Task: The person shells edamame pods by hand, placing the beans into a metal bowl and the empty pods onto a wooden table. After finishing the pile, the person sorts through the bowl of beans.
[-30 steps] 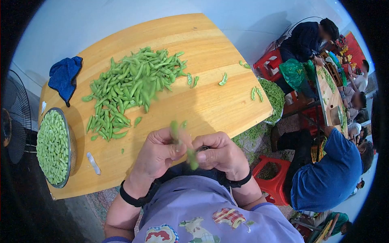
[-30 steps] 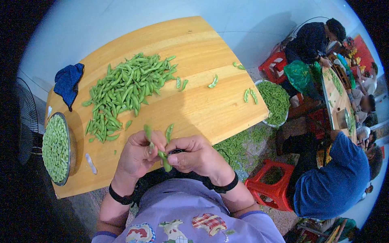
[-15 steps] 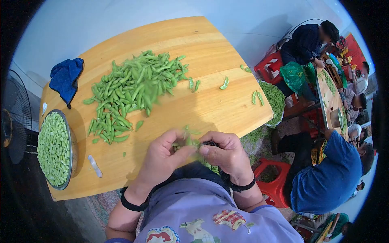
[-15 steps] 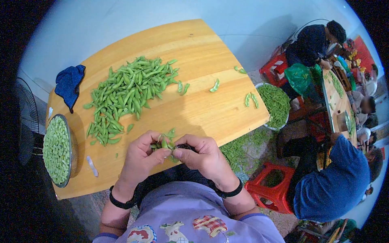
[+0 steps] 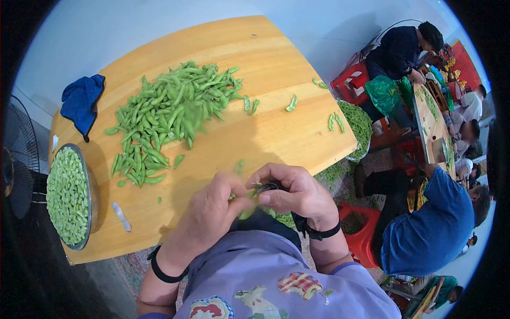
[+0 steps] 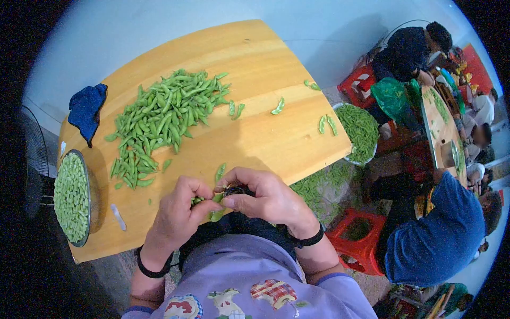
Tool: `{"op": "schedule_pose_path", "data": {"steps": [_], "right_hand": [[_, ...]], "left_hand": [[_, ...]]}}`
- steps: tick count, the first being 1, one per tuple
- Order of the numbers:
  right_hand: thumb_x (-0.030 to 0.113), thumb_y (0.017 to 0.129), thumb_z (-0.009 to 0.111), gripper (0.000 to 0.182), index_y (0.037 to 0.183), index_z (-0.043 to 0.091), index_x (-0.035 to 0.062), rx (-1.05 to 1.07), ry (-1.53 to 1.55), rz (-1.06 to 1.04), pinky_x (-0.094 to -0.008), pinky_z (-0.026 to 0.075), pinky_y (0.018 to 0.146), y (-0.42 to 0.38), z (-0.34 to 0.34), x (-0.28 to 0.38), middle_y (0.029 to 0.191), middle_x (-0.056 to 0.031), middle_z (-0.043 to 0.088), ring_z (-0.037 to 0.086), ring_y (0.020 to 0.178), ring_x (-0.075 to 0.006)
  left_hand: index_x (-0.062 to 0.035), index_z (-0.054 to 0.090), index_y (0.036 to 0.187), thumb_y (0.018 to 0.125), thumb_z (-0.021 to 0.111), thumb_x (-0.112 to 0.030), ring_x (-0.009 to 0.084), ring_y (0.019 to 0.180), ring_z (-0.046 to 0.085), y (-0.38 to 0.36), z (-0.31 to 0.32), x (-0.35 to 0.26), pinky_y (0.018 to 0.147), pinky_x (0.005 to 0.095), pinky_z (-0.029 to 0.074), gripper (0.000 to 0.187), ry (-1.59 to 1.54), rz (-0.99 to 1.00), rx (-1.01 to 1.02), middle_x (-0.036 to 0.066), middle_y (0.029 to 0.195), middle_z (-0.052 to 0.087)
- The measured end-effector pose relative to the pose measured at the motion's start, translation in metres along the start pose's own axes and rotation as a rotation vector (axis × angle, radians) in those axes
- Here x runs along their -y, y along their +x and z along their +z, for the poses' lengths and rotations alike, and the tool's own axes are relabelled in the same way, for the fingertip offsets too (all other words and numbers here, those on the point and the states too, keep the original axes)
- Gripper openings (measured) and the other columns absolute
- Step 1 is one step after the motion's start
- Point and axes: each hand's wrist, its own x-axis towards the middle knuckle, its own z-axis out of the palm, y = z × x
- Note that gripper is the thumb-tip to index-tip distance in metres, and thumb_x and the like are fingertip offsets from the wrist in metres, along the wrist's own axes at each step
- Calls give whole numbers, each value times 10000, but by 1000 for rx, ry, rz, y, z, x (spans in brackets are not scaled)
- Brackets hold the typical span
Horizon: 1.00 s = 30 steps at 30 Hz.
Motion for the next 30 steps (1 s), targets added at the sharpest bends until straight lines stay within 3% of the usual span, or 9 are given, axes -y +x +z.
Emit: {"op": "schedule_pose_path", "data": {"steps": [2,6,8,11,15,17,23,27,30], "right_hand": [[40,781,594,186,956,575,-21,50,-254,-291,-198,396,616,4,-3,-7,770,-8,564,491,690,-66],[54,795,596,163,938,566,-18,48,-423,-266,-241,433,652,3,-5,-5,778,-31,593,527,723,-91],[62,789,607,166,932,567,-13,77,-217,-160,-247,432,659,3,-4,-4,773,-48,595,524,733,-87],[84,793,613,183,938,561,-14,70,-303,-299,-245,431,651,6,-3,-12,769,-45,593,522,720,-89],[107,791,624,205,945,556,-8,90,-293,-264,-219,403,580,8,-6,-12,733,-21,567,497,661,-71],[115,794,619,205,945,551,-7,185,-59,-50,-187,331,501,7,-9,-9,686,2,521,441,590,-40],[124,828,585,182,946,534,-5,342,571,-54,-179,216,437,9,6,-35,626,43,438,331,494,-35],[143,839,579,188,959,531,5,304,706,10,-177,205,437,8,10,-41,618,53,421,318,490,-35],[150,848,569,175,955,541,15,200,525,52,-171,225,445,3,9,-27,625,47,436,338,507,-28]], "left_hand": [[-41,457,883,746,628,-41,302,666,578,-1,-3,3,565,361,451,219,12,63,22,118,731,550],[-40,494,787,688,690,-61,239,616,570,-1,-7,-2,553,310,445,221,48,115,16,92,704,555],[-41,500,786,686,689,-60,243,608,566,1,-7,0,546,313,443,216,53,150,29,93,700,554],[-42,510,781,683,690,-64,248,596,561,2,-8,2,535,316,440,206,67,188,44,92,691,551],[-41,511,778,677,695,-60,243,601,563,2,-8,-1,533,311,438,211,50,165,77,86,681,550],[-44,510,782,672,701,-65,239,603,566,3,-9,-4,533,307,440,221,29,218,85,83,682,553],[-60,522,809,657,719,-100,219,610,575,-1,-4,13,537,291,446,252,-101,404,37,71,706,577],[-60,548,867,673,711,-116,210,605,575,-1,-7,6,543,290,447,260,-31,301,20,72,711,589],[-56,546,928,710,684,-88,210,612,576,1,-4,12,538,289,442,261,-32,347,45,83,699,584]]}}
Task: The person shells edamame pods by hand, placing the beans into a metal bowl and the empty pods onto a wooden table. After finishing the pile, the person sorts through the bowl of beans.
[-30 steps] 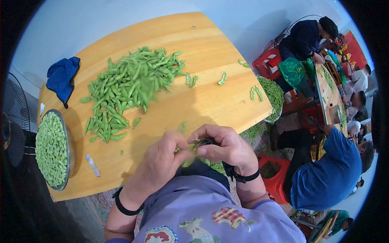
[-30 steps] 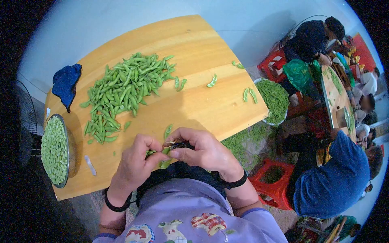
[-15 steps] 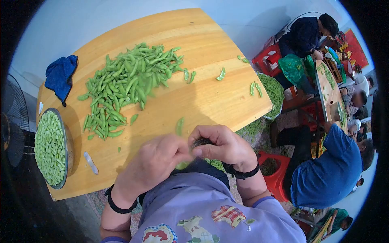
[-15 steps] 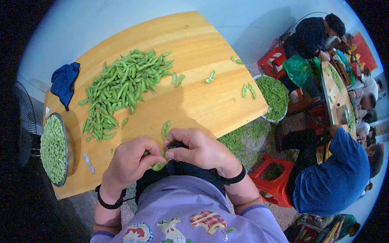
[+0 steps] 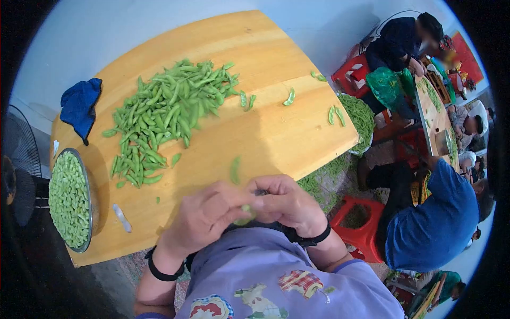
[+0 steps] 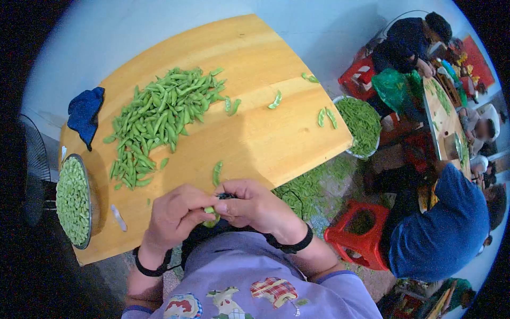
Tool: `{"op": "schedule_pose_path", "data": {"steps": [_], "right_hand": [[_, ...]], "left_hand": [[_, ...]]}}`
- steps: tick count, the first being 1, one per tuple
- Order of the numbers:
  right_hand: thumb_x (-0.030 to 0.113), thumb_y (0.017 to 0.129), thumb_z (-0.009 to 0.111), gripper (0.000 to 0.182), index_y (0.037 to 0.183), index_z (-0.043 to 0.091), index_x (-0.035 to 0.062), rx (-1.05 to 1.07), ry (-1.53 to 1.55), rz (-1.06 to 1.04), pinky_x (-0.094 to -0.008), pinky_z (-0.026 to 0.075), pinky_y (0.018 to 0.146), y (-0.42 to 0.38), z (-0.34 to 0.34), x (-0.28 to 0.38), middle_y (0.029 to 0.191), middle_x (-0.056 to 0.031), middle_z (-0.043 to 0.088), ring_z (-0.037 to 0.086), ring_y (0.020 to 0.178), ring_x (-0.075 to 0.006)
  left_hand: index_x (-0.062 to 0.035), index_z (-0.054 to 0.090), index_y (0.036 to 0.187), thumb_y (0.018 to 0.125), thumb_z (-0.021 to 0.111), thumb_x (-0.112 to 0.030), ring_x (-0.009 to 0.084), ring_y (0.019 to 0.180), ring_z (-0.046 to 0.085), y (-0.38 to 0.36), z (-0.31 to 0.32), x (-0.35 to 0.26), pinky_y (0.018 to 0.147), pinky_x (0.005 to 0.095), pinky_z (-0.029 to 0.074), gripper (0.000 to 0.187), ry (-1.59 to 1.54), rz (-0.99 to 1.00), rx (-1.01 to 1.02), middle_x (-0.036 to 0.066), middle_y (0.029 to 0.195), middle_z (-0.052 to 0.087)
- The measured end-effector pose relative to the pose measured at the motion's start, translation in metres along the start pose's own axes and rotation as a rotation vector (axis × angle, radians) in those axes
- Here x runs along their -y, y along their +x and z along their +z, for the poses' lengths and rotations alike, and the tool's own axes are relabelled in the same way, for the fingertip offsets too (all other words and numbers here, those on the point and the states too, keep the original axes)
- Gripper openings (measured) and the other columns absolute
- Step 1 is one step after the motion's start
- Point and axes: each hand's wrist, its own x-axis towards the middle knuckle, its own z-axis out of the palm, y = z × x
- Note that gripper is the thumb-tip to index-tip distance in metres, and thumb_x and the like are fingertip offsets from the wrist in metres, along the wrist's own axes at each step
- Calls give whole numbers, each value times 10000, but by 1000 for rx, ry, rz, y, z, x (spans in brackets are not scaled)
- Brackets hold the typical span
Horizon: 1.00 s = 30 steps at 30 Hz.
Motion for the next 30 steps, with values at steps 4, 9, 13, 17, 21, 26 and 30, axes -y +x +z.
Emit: {"op": "schedule_pose_path", "data": {"steps": [4,9,13,17,21,26,30], "right_hand": [[145,847,567,164,935,563,7,-108,-449,-83,-170,320,498,0,4,2,670,24,486,417,578,-31],[6,799,530,490,1271,399,-5,-797,-949,-712,-219,425,651,-4,-18,22,778,-48,576,499,705,-76],[-2,791,545,609,1344,290,20,-877,-863,-705,-192,395,552,-4,-29,35,804,-55,590,464,603,-70],[16,800,553,413,1197,439,2,-794,-718,-650,-185,373,480,1,-23,29,762,-38,581,445,544,-48],[86,819,585,135,910,547,-5,-631,-792,-434,-206,382,466,4,-10,18,671,-35,562,471,528,-65],[111,814,604,159,878,541,-19,-467,-977,-511,-260,416,513,13,-6,6,659,-92,561,506,556,-126],[116,809,610,163,882,547,-15,-375,-1002,-538,-279,430,556,21,1,2,685,-113,566,526,598,-160]], "left_hand": [[-49,529,914,775,603,-57,146,565,533,-7,5,1,508,244,409,157,4,-110,-98,56,677,567],[-45,530,848,849,457,-79,48,547,430,-7,-29,12,496,189,360,81,-556,-869,-292,2,669,514],[-8,555,818,833,485,-100,136,575,504,10,-69,44,529,256,414,117,252,-751,-309,96,661,534],[27,584,745,766,590,-172,362,782,554,18,-47,71,672,402,432,200,664,-634,-116,215,780,568],[21,569,724,736,619,-170,368,745,553,20,-38,87,656,400,437,197,776,-602,-37,201,771,576],[-1,528,718,698,649,-95,267,617,571,16,-59,68,554,344,441,154,507,-737,-136,131,653,562],[-40,515,798,720,611,-27,148,629,565,1,-63,63,543,247,440,124,-408,-1064,-282,60,683,566]]}}
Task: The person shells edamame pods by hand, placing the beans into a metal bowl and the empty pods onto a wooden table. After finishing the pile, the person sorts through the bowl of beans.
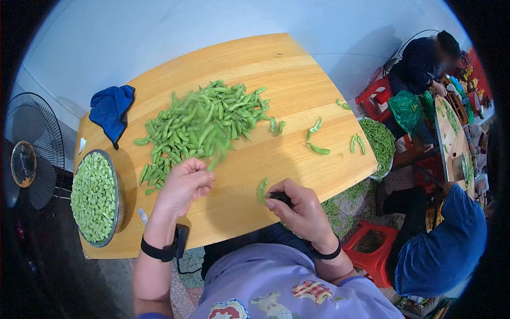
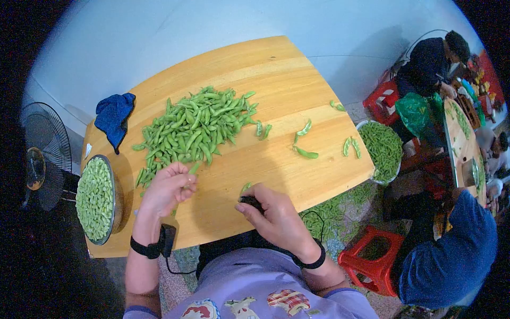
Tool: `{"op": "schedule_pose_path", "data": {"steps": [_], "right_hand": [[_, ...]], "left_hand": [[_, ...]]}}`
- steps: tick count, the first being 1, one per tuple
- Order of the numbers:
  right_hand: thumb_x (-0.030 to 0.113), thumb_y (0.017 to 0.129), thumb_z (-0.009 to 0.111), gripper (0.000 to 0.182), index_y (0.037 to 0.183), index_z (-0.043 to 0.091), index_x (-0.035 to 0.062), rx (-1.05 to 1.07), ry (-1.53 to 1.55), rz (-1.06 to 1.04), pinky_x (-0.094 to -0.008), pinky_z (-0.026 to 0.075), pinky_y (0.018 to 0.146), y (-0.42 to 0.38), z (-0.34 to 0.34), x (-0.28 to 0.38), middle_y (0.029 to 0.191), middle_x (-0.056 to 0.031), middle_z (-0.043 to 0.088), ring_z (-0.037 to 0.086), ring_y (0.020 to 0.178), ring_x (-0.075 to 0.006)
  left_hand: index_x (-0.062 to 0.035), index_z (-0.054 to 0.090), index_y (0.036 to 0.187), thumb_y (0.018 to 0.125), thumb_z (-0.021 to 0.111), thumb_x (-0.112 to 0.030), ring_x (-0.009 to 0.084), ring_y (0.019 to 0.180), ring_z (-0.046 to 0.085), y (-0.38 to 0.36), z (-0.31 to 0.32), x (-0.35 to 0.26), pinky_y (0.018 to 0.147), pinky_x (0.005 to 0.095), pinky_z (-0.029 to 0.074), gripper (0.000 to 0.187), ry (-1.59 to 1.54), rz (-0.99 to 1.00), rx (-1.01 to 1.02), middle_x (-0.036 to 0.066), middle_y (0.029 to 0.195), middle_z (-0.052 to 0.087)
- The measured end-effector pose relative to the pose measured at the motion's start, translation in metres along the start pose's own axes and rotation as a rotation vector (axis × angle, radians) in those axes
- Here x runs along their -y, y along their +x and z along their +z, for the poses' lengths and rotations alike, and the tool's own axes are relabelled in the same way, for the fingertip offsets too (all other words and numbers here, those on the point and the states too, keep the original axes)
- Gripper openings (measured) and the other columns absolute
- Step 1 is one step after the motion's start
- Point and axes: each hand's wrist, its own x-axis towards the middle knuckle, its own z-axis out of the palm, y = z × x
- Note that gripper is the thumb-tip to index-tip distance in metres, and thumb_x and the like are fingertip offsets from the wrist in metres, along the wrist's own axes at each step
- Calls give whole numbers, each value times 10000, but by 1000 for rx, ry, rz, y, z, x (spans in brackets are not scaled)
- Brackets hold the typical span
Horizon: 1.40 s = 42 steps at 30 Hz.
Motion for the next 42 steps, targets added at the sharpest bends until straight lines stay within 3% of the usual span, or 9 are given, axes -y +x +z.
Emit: {"op": "schedule_pose_path", "data": {"steps": [2,8,11,14,18,23,25,35,42], "right_hand": [[119,808,611,165,887,550,-12,17,6,-32,-277,430,560,3,4,6,696,-111,569,528,606,-160],[120,801,616,186,922,548,-4,-36,67,-130,-284,433,558,7,10,10,738,-114,584,541,618,-177],[112,796,619,206,950,547,-3,39,-28,-9,-294,441,571,2,-2,16,761,-122,589,560,640,-202],[14,783,592,195,971,553,-19,51,-80,-99,-226,433,615,-2,-4,12,757,-61,562,517,662,-98],[6,767,597,207,968,556,-22,61,-58,-192,-237,442,615,-4,5,11,776,-83,581,553,680,-116],[9,766,595,194,955,563,-21,78,-62,-121,-244,445,597,-9,4,20,754,-82,585,562,662,-123],[64,775,619,212,958,560,-26,80,-27,-81,-327,451,614,-11,5,18,786,-161,582,587,708,-292],[63,782,621,193,935,565,-41,13,42,-94,-292,440,562,-17,16,12,741,-140,582,556,621,-207],[33,785,603,158,923,571,-37,-23,52,-78,-267,417,531,-25,16,10,692,-106,573,527,584,-168]], "left_hand": [[-62,504,862,737,593,4,97,633,543,-13,7,-1,559,192,434,166,-475,-52,215,20,746,557],[-47,513,860,727,632,15,102,644,523,-42,63,-2,572,208,427,188,-365,307,132,26,787,533],[-52,515,836,771,632,-57,99,650,500,-39,60,12,552,207,392,134,-634,226,327,31,782,528],[-71,547,814,812,603,-76,68,642,463,-40,64,13,612,207,391,57,-886,145,421,-6,747,531],[-87,558,778,844,585,-148,50,577,424,-42,82,10,520,190,346,93,-871,54,294,-26,686,510],[-108,572,714,830,616,-208,21,507,376,-43,93,16,444,169,278,159,-790,169,52,-61,593,481],[-102,574,717,827,619,-204,20,510,371,-44,97,15,451,170,279,157,-776,209,16,-60,596,484],[-54,538,719,839,579,-100,24,595,403,-46,104,12,550,180,328,135,-521,472,-121,-50,648,480],[-66,531,740,855,571,-185,26,587,342,-54,106,16,507,172,262,170,-490,508,-45,-48,695,453]]}}
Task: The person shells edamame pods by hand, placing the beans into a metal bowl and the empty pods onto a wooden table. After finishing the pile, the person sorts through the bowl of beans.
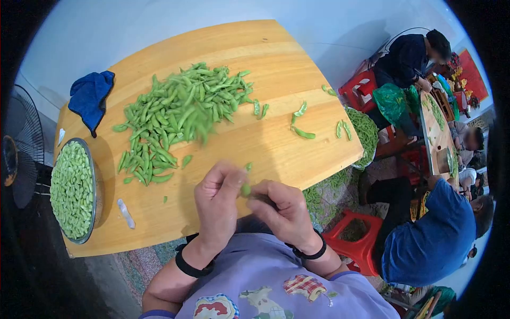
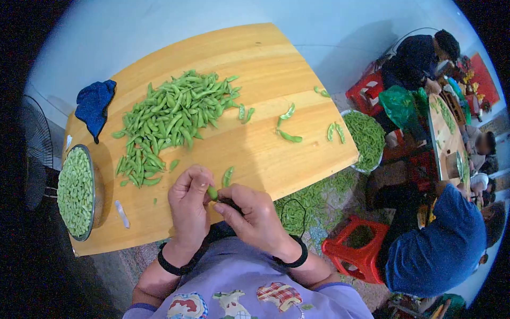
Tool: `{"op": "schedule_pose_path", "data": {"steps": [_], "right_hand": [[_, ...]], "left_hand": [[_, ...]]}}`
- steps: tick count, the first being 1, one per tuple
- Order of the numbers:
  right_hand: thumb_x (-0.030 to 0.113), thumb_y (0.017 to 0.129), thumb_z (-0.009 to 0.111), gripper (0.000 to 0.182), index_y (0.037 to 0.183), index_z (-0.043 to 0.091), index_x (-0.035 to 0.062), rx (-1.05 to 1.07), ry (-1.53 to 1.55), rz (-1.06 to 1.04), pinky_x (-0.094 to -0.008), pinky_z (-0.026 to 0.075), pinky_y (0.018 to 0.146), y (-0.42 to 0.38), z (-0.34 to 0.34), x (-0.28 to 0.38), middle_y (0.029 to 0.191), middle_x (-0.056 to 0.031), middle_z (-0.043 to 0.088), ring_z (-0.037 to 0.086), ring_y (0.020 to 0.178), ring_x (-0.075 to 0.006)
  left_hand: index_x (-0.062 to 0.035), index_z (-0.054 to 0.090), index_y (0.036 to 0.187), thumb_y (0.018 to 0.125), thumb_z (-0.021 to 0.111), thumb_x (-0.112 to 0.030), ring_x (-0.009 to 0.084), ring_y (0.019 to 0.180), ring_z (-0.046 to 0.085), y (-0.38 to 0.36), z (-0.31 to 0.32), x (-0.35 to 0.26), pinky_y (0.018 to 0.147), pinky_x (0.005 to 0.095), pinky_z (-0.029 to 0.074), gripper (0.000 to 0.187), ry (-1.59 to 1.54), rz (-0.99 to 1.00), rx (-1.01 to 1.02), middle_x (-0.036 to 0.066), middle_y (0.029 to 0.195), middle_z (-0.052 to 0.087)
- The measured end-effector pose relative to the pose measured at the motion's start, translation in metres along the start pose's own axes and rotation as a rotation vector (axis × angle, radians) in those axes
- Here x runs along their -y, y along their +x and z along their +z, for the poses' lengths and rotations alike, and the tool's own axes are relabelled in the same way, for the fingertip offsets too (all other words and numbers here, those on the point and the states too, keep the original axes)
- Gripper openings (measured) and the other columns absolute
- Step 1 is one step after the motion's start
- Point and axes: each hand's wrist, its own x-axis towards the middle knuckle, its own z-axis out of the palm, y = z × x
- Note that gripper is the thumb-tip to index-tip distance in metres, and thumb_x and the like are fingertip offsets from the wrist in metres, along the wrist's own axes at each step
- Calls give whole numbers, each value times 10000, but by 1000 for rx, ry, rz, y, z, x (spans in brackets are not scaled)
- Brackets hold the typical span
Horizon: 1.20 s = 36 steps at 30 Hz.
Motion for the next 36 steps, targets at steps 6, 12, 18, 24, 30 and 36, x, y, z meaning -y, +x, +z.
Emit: {"op": "schedule_pose_path", "data": {"steps": [6,12,18,24,30,36], "right_hand": [[44,810,588,129,929,590,-6,202,708,467,-178,288,451,6,-15,-1,644,19,512,412,513,-36],[63,810,595,138,918,588,-23,168,610,375,-208,327,445,9,-9,-4,654,14,525,421,503,-50],[59,800,602,120,876,593,-34,48,9,270,-226,394,543,6,-9,4,693,-14,571,464,610,-57],[62,767,627,125,853,597,-25,4,293,418,-235,392,518,11,-9,10,634,-53,570,471,568,-77],[33,772,605,179,940,585,-27,-26,-318,90,-227,401,521,15,-9,-1,645,-36,562,485,568,-72],[22,758,617,482,1200,430,-17,-503,-297,189,-280,452,573,30,-36,-16,686,-119,568,559,617,-162]], "left_hand": [[-51,496,687,883,524,-193,60,593,394,9,-11,10,532,197,318,243,-223,-25,210,-17,674,460],[-42,512,721,863,561,-243,55,595,373,13,-23,13,523,191,307,251,-365,-109,393,-20,739,471],[-25,570,870,809,638,-166,12,646,449,10,-29,-1,567,168,372,168,121,-225,319,-43,773,526],[-28,540,942,830,576,-84,40,684,520,10,-32,-2,595,168,435,129,142,-285,382,-14,803,543],[-12,552,903,835,543,-66,48,696,509,20,-37,-18,612,192,431,88,484,-333,387,-16,810,543],[-61,601,821,729,613,-64,226,688,531,94,-66,-45,630,306,438,93,1215,340,350,70,733,517]]}}
